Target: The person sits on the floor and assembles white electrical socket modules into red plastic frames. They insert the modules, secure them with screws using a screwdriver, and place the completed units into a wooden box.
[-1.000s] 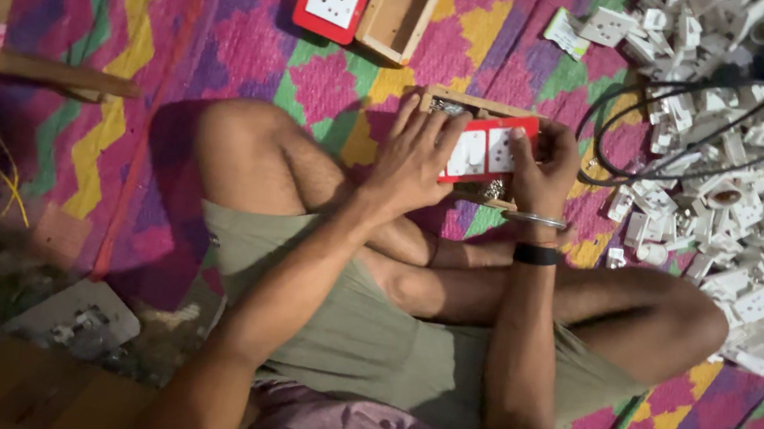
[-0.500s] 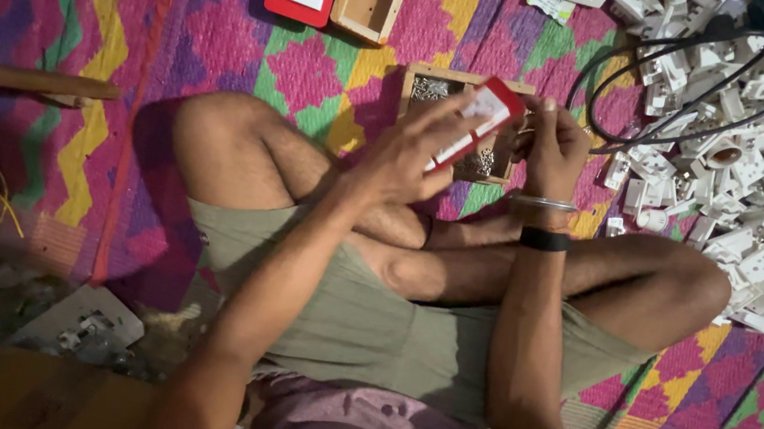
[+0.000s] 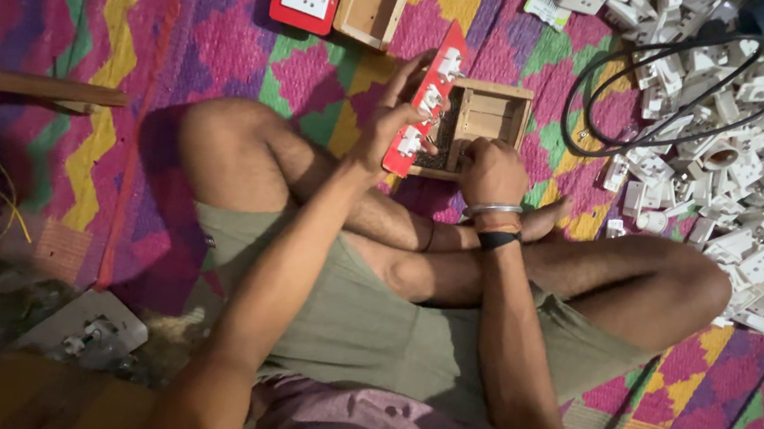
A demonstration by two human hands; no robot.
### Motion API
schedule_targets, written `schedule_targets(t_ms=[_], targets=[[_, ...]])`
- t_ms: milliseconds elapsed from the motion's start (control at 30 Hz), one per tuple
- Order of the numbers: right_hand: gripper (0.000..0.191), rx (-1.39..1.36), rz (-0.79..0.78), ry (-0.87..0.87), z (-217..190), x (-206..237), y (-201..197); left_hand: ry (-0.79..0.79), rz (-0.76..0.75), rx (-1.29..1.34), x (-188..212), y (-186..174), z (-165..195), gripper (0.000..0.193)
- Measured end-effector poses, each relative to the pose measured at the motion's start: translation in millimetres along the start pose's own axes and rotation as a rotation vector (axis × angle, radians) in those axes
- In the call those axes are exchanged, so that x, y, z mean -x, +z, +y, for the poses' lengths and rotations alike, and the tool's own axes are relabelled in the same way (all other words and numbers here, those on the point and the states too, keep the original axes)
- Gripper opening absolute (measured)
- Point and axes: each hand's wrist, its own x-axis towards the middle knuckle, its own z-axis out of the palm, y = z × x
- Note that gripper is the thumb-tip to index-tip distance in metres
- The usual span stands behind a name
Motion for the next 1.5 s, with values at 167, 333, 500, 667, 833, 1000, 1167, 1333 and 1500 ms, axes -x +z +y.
schedule_targets(t_ms=[167,333,500,667,833,1000,1167,1333,1500], targets=[[0.011,-0.34,-0.029,0.111,8,-6,-8,-0.215,-0.014,0.302,0,-11,-14,0.061],[0.008,-1.205,-0.088,0.509,5,-20,-32,-0.364,-0.003,0.513,1,-21,-32,0.047],[0.005,-1.616,-0.098,0.591,-8,-31,-44,-0.401,-0.025,0.508,6,-12,-32,0.046],[0.006,-1.629,-0.079,0.59,-13,-31,-41,-0.363,-0.062,0.464,10,1,-21,0.05],[0.008,-1.575,-0.062,0.511,-11,-31,-36,-0.352,-0.079,0.475,9,4,-18,0.052],[0.01,-1.131,0.211,0.259,-21,-29,-27,-0.388,-0.067,0.558,10,0,-21,0.049],[0.015,-0.506,0.517,-0.114,-34,-26,-30,-0.402,-0.066,0.635,11,-4,-21,0.049],[0.015,-0.523,0.556,-0.148,-40,-28,-36,-0.412,-0.127,0.711,14,-4,-18,0.053],[0.02,-0.602,0.552,-0.186,-34,-31,-36,-0.446,-0.135,0.77,15,-4,-14,0.053]])
